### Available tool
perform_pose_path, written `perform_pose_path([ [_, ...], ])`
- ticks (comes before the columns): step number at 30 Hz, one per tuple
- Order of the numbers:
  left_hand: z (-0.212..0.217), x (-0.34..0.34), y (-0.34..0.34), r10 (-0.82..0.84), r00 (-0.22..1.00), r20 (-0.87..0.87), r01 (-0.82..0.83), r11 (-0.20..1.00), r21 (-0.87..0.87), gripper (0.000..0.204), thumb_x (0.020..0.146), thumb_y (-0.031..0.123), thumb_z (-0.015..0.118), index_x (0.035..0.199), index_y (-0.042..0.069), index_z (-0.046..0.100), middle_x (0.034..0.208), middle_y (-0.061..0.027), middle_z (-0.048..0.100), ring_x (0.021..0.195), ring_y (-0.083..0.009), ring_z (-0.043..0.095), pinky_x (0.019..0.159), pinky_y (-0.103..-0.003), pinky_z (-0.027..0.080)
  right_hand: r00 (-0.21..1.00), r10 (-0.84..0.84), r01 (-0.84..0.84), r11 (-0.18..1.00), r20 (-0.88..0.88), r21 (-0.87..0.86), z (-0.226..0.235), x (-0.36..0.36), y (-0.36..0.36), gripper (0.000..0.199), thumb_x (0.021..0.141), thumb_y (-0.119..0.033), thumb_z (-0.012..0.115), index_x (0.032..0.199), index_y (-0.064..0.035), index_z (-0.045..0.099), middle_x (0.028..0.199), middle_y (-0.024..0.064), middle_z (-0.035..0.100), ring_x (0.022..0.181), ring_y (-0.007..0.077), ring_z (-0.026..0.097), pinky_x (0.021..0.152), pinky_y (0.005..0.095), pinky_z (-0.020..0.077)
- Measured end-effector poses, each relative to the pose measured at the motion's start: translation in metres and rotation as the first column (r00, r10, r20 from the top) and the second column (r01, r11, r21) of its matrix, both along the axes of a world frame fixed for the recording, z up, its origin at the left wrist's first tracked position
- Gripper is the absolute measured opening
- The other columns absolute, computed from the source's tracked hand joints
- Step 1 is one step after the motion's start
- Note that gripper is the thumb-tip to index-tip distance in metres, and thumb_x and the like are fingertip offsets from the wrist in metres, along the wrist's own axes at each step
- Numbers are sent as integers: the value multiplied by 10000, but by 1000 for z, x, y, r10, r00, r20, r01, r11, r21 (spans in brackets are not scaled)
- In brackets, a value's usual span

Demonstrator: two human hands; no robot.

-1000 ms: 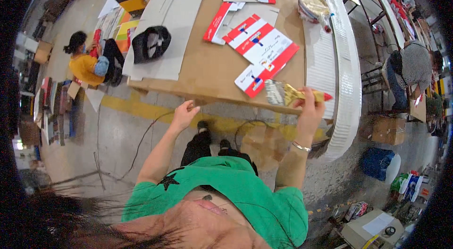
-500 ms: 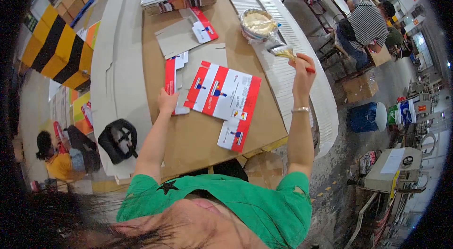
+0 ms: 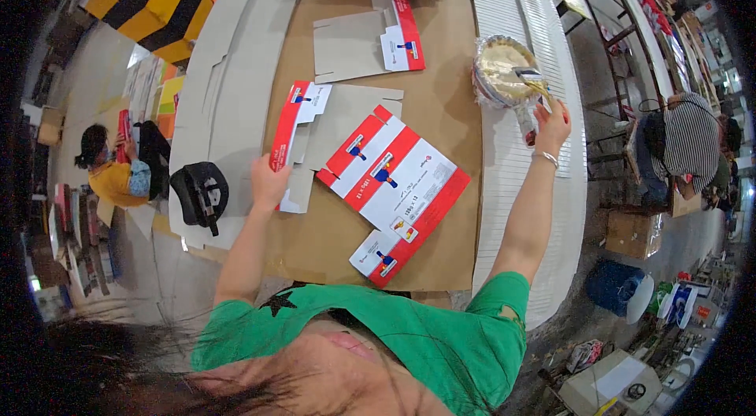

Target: Assembling and applying glue to cardboard boxes for packaging.

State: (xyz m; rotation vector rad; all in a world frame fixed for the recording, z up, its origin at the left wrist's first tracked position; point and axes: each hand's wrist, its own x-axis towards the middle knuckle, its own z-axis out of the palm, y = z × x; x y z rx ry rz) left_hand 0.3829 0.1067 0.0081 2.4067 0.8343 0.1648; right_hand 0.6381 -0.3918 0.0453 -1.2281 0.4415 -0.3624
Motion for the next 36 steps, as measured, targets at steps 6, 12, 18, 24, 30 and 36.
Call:
perform_pose_path([
  [6,18,-30,22,110,981,161,-71,970,-231,393,681,211,661,986,-23,584,882,-196,605,885,-336,567,798,-400,449,978,-174,108,894,-115,-435,-19,-21,-34,177,843,-168,577,887,3,586,908,60,596,773,147,566,679,277,450],
  [12,95,-27,20,41,964,263,-10,993,-120,543,680,177,671,1165,-8,511,999,-178,588,968,-308,544,853,-379,434,983,-172,180,870,60,-459,31,-106,48,234,883,-153,535,1003,29,620,939,83,631,879,143,568,829,277,456],
  [18,134,-23,16,43,844,534,-95,993,71,602,675,142,674,1219,-15,469,996,-166,538,977,-308,508,855,-375,419,962,267,-257,838,-49,-481,29,-178,145,223,898,-156,524,942,35,629,903,80,639,852,140,597,801,282,475],
  [24,148,-8,33,349,781,518,273,555,-785,400,810,118,603,1170,-18,495,927,-49,611,848,-114,588,736,-261,473,625,774,-717,519,-101,-465,53,-236,259,385,816,-47,606,1188,-1,520,1001,89,618,880,132,595,772,243,475],
  [30,133,-23,-27,263,945,193,259,-245,-934,342,900,311,473,1065,22,555,914,-73,629,761,-152,600,668,-281,477,652,753,-294,357,86,-887,62,-253,332,825,702,-71,698,1401,-70,259,1426,205,260,1328,352,246,1045,413,292],
  [36,121,-21,2,-163,928,335,367,250,-896,340,907,299,455,1019,9,592,813,-63,630,692,-132,585,630,-275,473,599,801,-466,367,19,-805,76,-241,318,390,793,53,562,1178,-10,547,1088,161,617,1062,242,580,891,290,441],
])
